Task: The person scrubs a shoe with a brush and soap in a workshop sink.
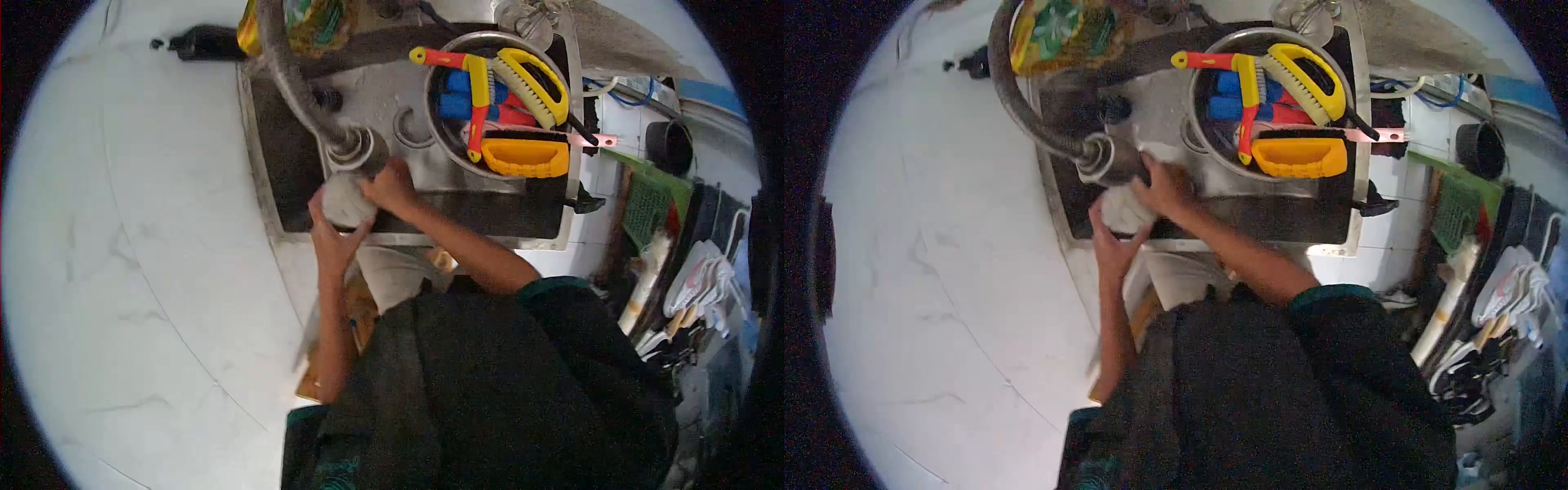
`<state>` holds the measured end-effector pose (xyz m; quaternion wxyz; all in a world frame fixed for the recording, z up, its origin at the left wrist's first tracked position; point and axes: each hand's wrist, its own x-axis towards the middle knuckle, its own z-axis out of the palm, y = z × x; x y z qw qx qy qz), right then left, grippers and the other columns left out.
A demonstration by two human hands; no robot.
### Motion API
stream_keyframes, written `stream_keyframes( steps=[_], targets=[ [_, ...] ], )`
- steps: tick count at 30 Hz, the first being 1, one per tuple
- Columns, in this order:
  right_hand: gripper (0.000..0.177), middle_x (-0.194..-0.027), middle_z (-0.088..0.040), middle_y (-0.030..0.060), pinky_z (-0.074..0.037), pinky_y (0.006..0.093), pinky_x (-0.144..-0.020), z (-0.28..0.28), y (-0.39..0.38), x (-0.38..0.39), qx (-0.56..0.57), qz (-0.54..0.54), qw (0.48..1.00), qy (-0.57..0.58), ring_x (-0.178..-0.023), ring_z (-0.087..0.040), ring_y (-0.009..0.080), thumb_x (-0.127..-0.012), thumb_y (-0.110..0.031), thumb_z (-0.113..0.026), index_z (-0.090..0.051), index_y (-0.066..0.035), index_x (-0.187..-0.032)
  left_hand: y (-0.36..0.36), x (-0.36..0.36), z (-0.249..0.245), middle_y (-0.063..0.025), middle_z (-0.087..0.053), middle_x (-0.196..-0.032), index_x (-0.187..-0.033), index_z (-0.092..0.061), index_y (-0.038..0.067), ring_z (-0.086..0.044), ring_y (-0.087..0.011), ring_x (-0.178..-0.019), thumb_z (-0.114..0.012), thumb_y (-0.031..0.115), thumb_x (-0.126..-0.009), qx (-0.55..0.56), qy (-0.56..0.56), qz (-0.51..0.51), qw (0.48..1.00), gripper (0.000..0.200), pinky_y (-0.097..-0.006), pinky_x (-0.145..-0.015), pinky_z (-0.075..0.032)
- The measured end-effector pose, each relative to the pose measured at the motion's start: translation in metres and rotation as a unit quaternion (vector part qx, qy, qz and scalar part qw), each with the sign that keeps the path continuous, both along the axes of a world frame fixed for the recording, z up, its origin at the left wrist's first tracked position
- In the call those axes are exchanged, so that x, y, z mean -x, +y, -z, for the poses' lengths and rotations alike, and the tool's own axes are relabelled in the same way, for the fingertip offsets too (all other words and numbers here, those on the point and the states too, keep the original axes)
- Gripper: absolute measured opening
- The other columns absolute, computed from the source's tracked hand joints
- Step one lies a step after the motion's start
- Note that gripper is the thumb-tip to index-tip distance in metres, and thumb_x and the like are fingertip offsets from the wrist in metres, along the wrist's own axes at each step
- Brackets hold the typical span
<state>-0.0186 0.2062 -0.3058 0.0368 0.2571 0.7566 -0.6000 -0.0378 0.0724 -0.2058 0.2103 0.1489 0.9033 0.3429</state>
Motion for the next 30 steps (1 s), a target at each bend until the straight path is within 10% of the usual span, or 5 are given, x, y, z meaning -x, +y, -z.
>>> stream_keyframes(
  steps=[9, 16, 20, 30],
  targets=[
    [0.056, -0.096, -0.065, 0.0262, -0.051, 0.0498, -0.08, -0.007, -0.02, -0.02, -0.031, -0.025, 0.987, 0.153, -0.088, -0.064, 0.0422, -0.079, -0.031, -0.07, -0.056, 0.0, -0.124, -0.017, 0.003, 0.014, -0.018, -0.054, -0.123, -0.13, -0.044, 0.002, -0.056, -0.0309, -0.113, -0.077, 0.011, -0.076, -0.004, 0.063, 0.036, 0.997, 0.064, -0.0398, -0.097, -0.044],
    [0.056, -0.095, -0.065, 0.0281, -0.051, 0.0492, -0.08, -0.028, 0.001, -0.014, -0.022, -0.009, 0.989, 0.149, -0.087, -0.065, 0.0427, -0.081, -0.03, -0.069, -0.055, 0.001, -0.126, -0.005, 0.009, 0.015, -0.0192, -0.056, -0.121, -0.132, -0.042, 0.004, -0.058, -0.0325, -0.111, -0.077, 0.006, -0.074, -0.006, 0.097, 0.072, 0.993, 0.067, -0.0399, -0.094, -0.046],
    [0.055, -0.091, -0.066, 0.0287, -0.051, 0.0498, -0.079, -0.044, 0.016, -0.007, -0.028, 0.0, 0.999, -0.037, -0.085, -0.065, 0.0438, -0.081, -0.034, -0.069, -0.057, 0.002, -0.121, -0.002, 0.005, 0.013, -0.0199, -0.056, -0.12, -0.133, -0.042, 0.003, -0.059, -0.0325, -0.111, -0.076, 0.006, -0.075, 0.01, 0.078, 0.055, 0.995, 0.068, -0.0394, -0.093, -0.047],
    [0.049, -0.092, -0.066, 0.025, -0.052, 0.0463, -0.078, 0.001, -0.009, -0.035, -0.012, 0.032, 0.999, 0.029, -0.087, -0.066, 0.04, -0.08, -0.033, -0.072, -0.061, 0.003, -0.112, -0.023, 0.002, 0.032, -0.0187, -0.05, -0.124, -0.133, -0.043, 0.001, -0.052, -0.0321, -0.117, -0.077, 0.01, -0.077, -0.038, 0.082, 0.053, 0.995, 0.066, -0.0407, -0.099, -0.04]
  ],
)
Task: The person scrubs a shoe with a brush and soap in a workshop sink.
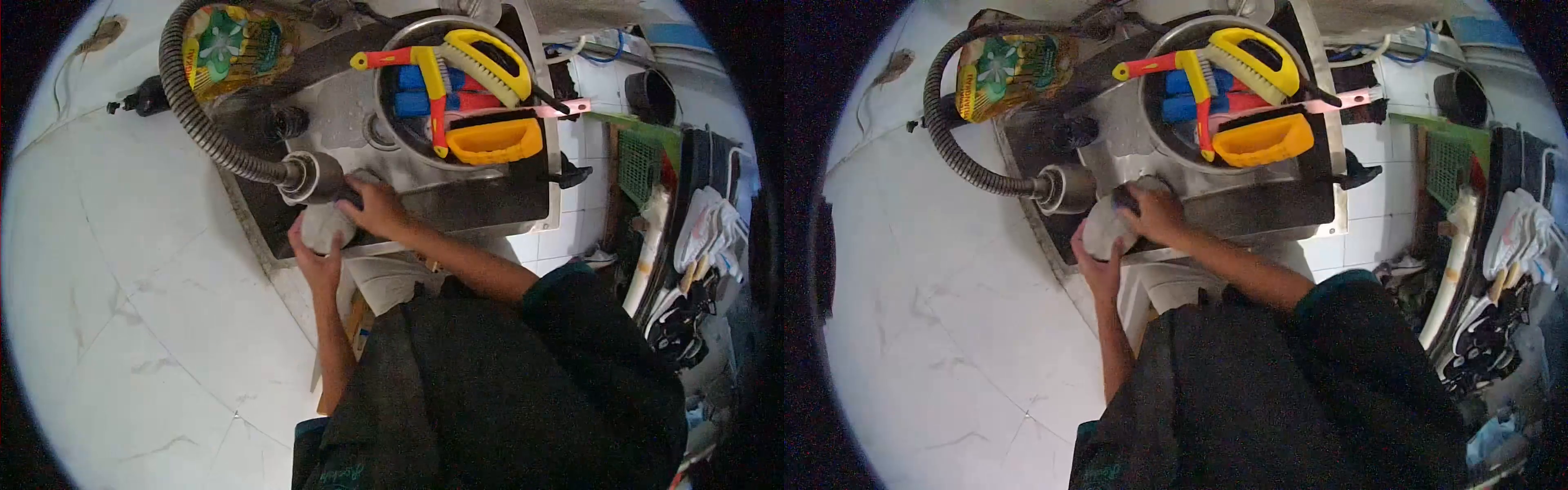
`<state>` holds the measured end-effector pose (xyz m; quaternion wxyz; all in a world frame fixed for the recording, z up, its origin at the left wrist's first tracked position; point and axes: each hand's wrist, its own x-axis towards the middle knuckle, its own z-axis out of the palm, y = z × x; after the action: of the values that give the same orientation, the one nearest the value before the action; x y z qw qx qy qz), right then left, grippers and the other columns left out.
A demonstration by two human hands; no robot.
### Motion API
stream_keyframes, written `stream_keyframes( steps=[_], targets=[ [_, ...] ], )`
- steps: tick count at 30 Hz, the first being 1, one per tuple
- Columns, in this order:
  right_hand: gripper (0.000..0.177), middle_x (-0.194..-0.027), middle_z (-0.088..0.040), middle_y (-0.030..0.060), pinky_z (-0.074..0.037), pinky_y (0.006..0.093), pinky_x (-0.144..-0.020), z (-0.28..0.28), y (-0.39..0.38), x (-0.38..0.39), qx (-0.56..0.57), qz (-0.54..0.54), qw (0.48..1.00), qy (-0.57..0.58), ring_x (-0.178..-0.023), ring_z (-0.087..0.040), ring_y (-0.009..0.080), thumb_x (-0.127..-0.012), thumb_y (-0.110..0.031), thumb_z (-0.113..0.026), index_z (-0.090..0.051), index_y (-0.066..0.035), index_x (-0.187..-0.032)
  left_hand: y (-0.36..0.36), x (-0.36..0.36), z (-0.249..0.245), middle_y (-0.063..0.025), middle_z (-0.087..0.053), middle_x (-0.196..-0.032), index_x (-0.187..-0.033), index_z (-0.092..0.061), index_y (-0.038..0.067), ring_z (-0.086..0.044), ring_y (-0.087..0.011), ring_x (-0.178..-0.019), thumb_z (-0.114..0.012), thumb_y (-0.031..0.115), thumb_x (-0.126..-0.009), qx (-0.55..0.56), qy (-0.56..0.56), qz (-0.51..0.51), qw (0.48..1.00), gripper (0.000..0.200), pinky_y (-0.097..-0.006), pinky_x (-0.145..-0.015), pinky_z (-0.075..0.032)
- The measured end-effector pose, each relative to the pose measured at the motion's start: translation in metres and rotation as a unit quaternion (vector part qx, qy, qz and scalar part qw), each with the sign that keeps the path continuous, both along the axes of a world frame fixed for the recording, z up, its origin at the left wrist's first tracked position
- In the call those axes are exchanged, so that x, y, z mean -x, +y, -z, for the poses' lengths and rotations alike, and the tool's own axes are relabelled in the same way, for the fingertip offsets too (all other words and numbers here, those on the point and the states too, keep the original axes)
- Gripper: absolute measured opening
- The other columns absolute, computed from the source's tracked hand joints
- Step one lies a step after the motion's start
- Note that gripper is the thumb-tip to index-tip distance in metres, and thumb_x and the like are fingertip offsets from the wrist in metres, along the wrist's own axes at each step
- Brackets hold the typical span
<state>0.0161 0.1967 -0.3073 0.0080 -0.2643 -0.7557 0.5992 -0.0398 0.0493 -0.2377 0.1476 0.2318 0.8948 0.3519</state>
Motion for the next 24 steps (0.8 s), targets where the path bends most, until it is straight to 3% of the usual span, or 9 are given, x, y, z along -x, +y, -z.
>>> stream_keyframes(
  steps=[2, 3, 6, 7, 10, 14, 15, 20, 24],
  targets=[
    [0.049, -0.093, -0.066, 0.0248, -0.052, 0.0463, -0.078, 0.03, -0.001, 0.006, -0.03, 0.016, 0.998, -0.046, -0.088, -0.065, 0.041, -0.08, -0.034, -0.072, -0.061, 0.002, -0.111, -0.006, 0.001, -0.003, -0.0188, -0.05, -0.125, -0.133, -0.043, 0.001, -0.051, -0.0325, -0.117, -0.077, 0.011, -0.077, 0.004, -0.021, -0.031, 0.999, 0.066, -0.0408, -0.1, -0.04],
    [0.048, -0.094, -0.066, 0.0248, -0.052, 0.0461, -0.08, -0.013, 0.005, 0.005, -0.016, -0.036, 0.999, -0.009, -0.089, -0.065, 0.0411, -0.081, -0.034, -0.071, -0.06, 0.002, -0.111, -0.012, 0.003, 0.002, -0.0191, -0.05, -0.126, -0.133, -0.042, 0.001, -0.052, -0.0325, -0.115, -0.077, 0.014, -0.078, 0.039, 0.043, 0.003, 0.998, 0.066, -0.041, -0.099, -0.041],
    [0.045, -0.098, -0.066, 0.0245, -0.052, 0.0468, -0.081, -0.012, -0.001, 0.015, 0.038, -0.103, 0.991, -0.072, -0.088, -0.065, 0.041, -0.081, -0.033, -0.07, -0.062, 0.002, -0.107, -0.015, 0.0, 0.003, -0.0191, -0.051, -0.126, -0.133, -0.042, 0.0, -0.053, -0.0319, -0.114, -0.077, 0.017, -0.079, 0.039, 0.006, -0.07, 0.997, 0.066, -0.0406, -0.098, -0.042],
    [0.039, -0.095, -0.066, 0.0245, -0.051, 0.049, -0.08, 0.006, 0.003, 0.026, -0.019, 0.016, 0.999, -0.031, -0.086, -0.065, 0.0416, -0.081, -0.034, -0.07, -0.065, 0.002, -0.096, -0.015, 0.006, 0.002, -0.0185, -0.052, -0.125, -0.133, -0.042, 0.0, -0.053, -0.0311, -0.114, -0.077, 0.019, -0.08, 0.042, -0.005, -0.075, 0.996, 0.066, -0.0402, -0.098, -0.041],
    [0.039, -0.092, -0.066, 0.0245, -0.051, 0.0501, -0.079, -0.016, 0.001, 0.018, -0.029, -0.085, 0.994, -0.06, -0.086, -0.065, 0.0417, -0.081, -0.034, -0.07, -0.064, 0.002, -0.095, -0.012, 0.009, 0.004, -0.0182, -0.053, -0.125, -0.133, -0.042, 0.0, -0.053, -0.03, -0.114, -0.077, 0.019, -0.08, 0.033, 0.014, -0.05, 0.998, 0.066, -0.0399, -0.099, -0.041],
    [0.049, -0.093, -0.066, 0.0255, -0.051, 0.0504, -0.079, 0.054, 0.013, 0.021, -0.039, -0.069, 0.99, -0.12, -0.086, -0.065, 0.0423, -0.082, -0.037, -0.069, -0.059, 0.002, -0.11, -0.008, 0.006, 0.003, -0.0187, -0.049, -0.126, -0.133, -0.042, -0.001, -0.05, -0.0291, -0.116, -0.077, 0.019, -0.08, 0.0, -0.025, -0.055, 0.998, 0.067, -0.039, -0.099, -0.04],
    [0.047, -0.093, -0.066, 0.025, -0.051, 0.0502, -0.078, 0.017, 0.008, 0.021, -0.038, -0.088, 0.991, -0.098, -0.087, -0.065, 0.0419, -0.083, -0.038, -0.068, -0.059, 0.002, -0.107, -0.01, 0.008, 0.005, -0.0186, -0.049, -0.126, -0.133, -0.043, 0.0, -0.05, -0.0293, -0.116, -0.077, 0.017, -0.08, -0.003, -0.019, -0.045, 0.999, 0.065, -0.0391, -0.1, -0.04],
    [0.043, -0.097, -0.064, 0.0244, -0.05, 0.049, -0.083, 0.076, 0.027, 0.026, -0.103, -0.065, 0.982, -0.143, -0.094, -0.064, 0.04, -0.084, -0.033, -0.068, -0.058, 0.002, -0.108, -0.012, 0.013, -0.004, -0.017, -0.052, -0.124, -0.131, -0.046, 0.001, -0.051, -0.0302, -0.116, -0.075, 0.011, -0.08, 0.014, -0.026, -0.015, 0.999, 0.06, -0.0399, -0.101, -0.039],
    [0.055, -0.103, -0.064, 0.0277, -0.05, 0.0502, -0.087, 0.055, 0.019, 0.014, -0.011, -0.012, 0.997, -0.076, -0.094, -0.064, 0.0433, -0.082, -0.037, -0.067, -0.055, 0.002, -0.12, -0.005, 0.001, -0.007, -0.0169, -0.052, -0.124, -0.127, -0.049, 0.001, -0.052, -0.0297, -0.116, -0.077, 0.009, -0.078, 0.011, -0.043, 0.004, 0.999, 0.058, -0.0399, -0.099, -0.04]
  ],
)
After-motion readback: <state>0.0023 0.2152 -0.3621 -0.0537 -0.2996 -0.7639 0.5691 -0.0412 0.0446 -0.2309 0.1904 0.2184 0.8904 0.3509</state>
